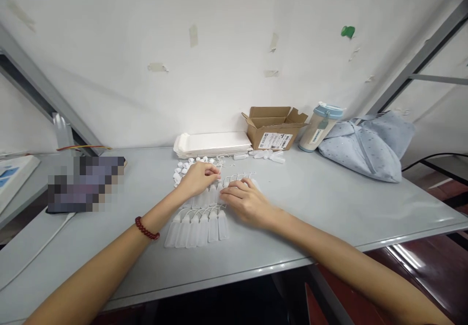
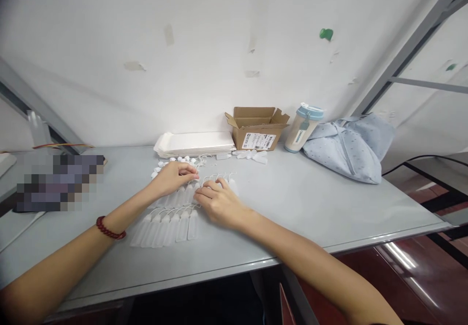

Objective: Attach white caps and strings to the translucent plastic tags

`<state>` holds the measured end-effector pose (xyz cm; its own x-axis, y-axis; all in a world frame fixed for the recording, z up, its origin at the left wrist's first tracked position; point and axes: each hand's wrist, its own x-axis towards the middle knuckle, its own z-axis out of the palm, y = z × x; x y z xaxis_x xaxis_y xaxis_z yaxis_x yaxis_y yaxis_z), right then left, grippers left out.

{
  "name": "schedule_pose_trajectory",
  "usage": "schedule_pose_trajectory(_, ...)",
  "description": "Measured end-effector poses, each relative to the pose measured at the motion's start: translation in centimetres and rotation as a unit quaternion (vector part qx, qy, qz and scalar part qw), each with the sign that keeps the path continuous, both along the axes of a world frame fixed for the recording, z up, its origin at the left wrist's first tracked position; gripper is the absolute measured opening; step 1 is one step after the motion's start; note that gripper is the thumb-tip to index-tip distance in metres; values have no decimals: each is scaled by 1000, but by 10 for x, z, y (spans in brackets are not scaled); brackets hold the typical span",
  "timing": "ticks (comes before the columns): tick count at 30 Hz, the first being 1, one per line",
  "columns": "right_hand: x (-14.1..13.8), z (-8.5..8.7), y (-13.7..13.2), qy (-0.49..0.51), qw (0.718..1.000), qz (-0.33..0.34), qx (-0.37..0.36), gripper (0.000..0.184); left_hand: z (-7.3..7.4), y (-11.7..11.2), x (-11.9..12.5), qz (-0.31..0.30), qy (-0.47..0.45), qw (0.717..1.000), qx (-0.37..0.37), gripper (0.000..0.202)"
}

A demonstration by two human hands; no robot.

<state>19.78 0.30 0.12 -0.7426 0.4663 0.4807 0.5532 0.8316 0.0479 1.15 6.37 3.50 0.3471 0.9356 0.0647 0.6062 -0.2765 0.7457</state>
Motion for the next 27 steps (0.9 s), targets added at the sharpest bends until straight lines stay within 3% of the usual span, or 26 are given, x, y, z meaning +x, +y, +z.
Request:
schedule_pose_trajectory(13, -3, 1, -3, 6, 1000, -6, 5, 19, -8, -1, 5, -31, 86, 993, 73, 14)
schedule_pose_trajectory(27, -3, 2, -4, 11, 999, -7, -35, 17, -2, -5, 8, 2, 127, 990, 57, 17)
